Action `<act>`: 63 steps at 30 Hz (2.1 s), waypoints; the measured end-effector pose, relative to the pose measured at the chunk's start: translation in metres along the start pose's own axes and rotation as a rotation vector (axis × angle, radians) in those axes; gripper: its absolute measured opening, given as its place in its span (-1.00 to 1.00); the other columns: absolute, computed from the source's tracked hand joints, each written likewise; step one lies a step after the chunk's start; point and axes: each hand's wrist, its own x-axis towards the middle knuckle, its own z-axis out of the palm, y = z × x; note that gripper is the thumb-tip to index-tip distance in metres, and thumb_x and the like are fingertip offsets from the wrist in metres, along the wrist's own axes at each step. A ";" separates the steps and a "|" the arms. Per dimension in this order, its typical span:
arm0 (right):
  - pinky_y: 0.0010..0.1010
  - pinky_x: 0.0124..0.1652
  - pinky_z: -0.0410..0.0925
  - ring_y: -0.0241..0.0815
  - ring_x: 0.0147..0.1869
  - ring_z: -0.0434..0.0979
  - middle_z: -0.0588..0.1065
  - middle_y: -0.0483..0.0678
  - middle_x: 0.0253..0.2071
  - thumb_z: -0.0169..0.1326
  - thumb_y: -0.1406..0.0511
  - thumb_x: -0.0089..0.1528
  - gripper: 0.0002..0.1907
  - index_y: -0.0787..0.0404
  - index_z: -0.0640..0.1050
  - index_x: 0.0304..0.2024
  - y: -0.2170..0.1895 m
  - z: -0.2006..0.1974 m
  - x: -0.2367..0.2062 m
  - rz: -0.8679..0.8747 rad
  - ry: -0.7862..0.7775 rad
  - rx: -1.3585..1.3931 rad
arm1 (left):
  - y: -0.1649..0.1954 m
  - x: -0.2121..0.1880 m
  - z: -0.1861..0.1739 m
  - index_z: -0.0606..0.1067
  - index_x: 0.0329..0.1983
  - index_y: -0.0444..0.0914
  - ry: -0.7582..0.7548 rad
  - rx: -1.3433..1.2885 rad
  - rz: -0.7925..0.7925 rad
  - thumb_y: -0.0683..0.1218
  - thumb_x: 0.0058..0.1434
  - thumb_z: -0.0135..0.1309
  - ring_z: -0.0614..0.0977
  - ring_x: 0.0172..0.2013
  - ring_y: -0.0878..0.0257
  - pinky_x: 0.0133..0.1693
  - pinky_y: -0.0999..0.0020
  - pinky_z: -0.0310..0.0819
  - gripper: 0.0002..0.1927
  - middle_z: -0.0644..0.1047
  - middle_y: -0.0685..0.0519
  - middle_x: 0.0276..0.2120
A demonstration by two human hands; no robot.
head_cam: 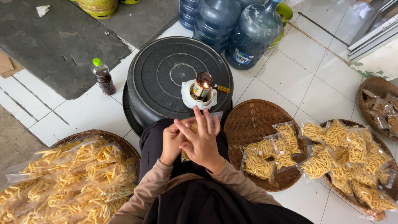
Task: The person sits on the floor and seals clear plastic bags filled with fried snack crackers by pinching each bag's open end over the flame of a small wick lamp, then sets the sealed bag aside and picks up the next one.
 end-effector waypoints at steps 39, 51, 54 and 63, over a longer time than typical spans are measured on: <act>-0.47 -0.23 0.44 -0.30 -0.23 0.62 0.62 -0.03 -0.28 0.28 0.38 0.14 -0.75 0.30 0.64 -0.12 0.049 -0.038 -0.019 0.470 -0.233 0.757 | 0.057 -0.049 -0.005 0.64 -0.07 -0.31 0.074 0.505 0.163 -0.12 0.37 0.07 0.73 -0.32 0.31 -0.26 0.45 0.60 -0.78 0.71 -0.01 -0.32; -0.45 -0.11 0.48 -0.24 -0.19 0.67 0.65 0.03 -0.25 0.03 0.41 0.41 -0.76 0.30 0.61 0.09 0.193 -0.094 -0.137 0.844 0.234 0.331 | 0.054 -0.049 -0.078 0.63 -0.20 -0.36 0.439 0.939 0.282 -0.17 0.23 0.31 0.65 -0.35 0.12 -0.22 0.30 0.51 -0.84 0.61 -0.08 -0.39; -0.42 -0.10 0.48 -0.25 -0.20 0.67 0.64 0.04 -0.23 0.04 0.42 0.41 -0.80 0.33 0.62 0.03 0.232 -0.100 -0.177 0.911 0.344 0.161 | 0.023 -0.054 -0.123 0.64 -0.23 -0.31 0.657 0.963 -0.082 -0.12 0.53 0.06 0.60 -0.49 0.11 -0.31 0.25 0.47 -0.76 0.56 -0.12 -0.48; -0.43 -0.43 0.32 -0.19 -0.39 0.50 0.55 0.02 -0.33 0.09 0.46 0.39 -0.90 0.43 0.59 -0.10 0.271 -0.049 -0.203 1.072 0.477 0.076 | -0.034 -0.112 -0.195 0.34 0.31 -0.31 1.202 1.450 -0.092 -0.06 0.17 0.31 0.35 0.22 -0.21 0.09 -0.22 0.25 -0.32 0.33 -0.26 0.24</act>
